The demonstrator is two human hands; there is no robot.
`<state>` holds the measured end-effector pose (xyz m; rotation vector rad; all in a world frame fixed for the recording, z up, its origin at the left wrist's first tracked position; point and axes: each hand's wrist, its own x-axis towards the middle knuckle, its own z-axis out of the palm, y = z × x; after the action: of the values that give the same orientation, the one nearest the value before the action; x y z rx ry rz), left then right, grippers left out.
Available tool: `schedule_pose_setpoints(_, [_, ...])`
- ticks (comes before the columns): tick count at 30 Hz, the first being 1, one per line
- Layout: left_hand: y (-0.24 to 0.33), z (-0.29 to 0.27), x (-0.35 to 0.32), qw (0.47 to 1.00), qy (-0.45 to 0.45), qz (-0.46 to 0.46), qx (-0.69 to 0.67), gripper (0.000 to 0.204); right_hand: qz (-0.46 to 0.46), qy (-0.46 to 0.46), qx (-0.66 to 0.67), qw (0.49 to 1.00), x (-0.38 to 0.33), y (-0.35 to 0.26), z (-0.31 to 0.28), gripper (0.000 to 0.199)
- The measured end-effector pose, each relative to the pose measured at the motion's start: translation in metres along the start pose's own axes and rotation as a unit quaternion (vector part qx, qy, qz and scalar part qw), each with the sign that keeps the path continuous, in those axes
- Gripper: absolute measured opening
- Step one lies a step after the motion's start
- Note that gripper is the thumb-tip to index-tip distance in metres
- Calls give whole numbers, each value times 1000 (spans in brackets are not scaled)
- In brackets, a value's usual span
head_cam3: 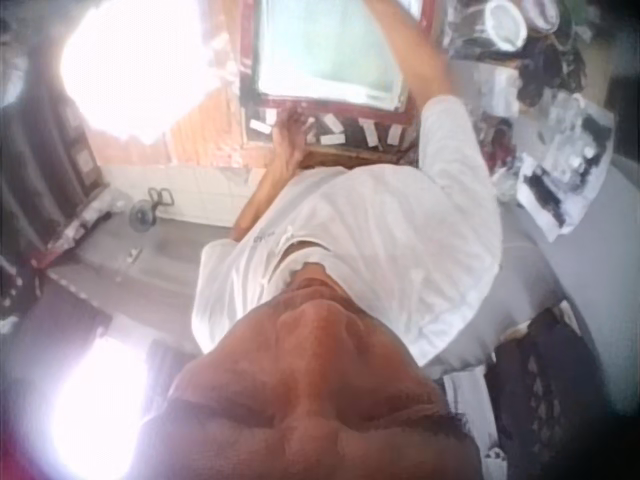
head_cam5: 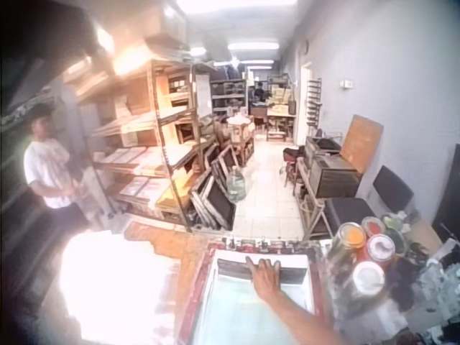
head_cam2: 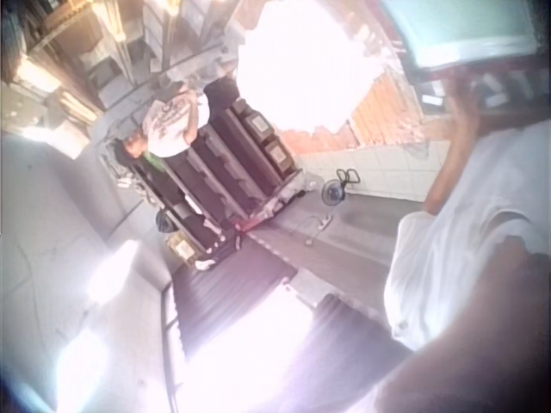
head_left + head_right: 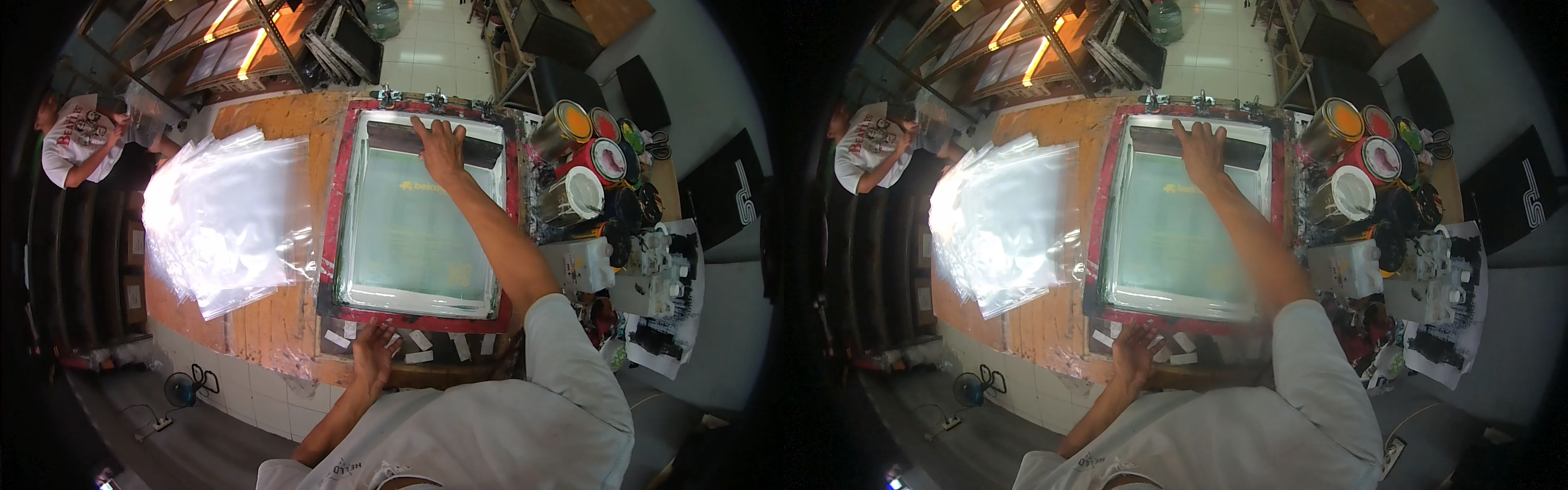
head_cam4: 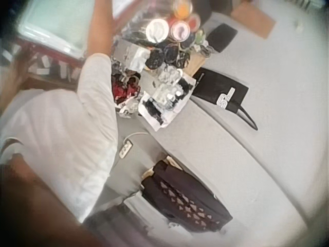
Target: The person performs screen printing on plastic bags by spreading white ink across a mesh screen with a squeegee, lifting the frame to reveal the print, and then placing the printed bag onto a stack.
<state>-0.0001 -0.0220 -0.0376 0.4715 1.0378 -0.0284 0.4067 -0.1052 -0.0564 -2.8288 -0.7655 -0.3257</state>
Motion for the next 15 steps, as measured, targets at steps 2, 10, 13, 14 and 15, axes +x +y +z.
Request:
schedule_pose_setpoints(2, [-1, -3, 1, 1000, -5, -5, 0, 22, -2, -51, 36, 998, -9, -5, -17, 75])
schedule_pose_setpoints(10, [11, -5, -9, 998, -67, 3, -4, 22, -30, -68, 108, 991, -198, -100, -119, 72])
schedule_pose_setpoints(13, [29, 10, -31, 993, -111, 25, 4, 22, -15, -42, 50, 998, -236, -132, -154, 69])
schedule_pose_setpoints(14, [35, 14, -38, 991, -129, 34, 9, 22, -18, -9, 43, 999, -238, -136, -160, 68])
schedule_pose_setpoints(15, [41, 18, -44, 987, -152, 44, 14, 22, -22, 23, 36, 999, -238, -140, -165, 67])
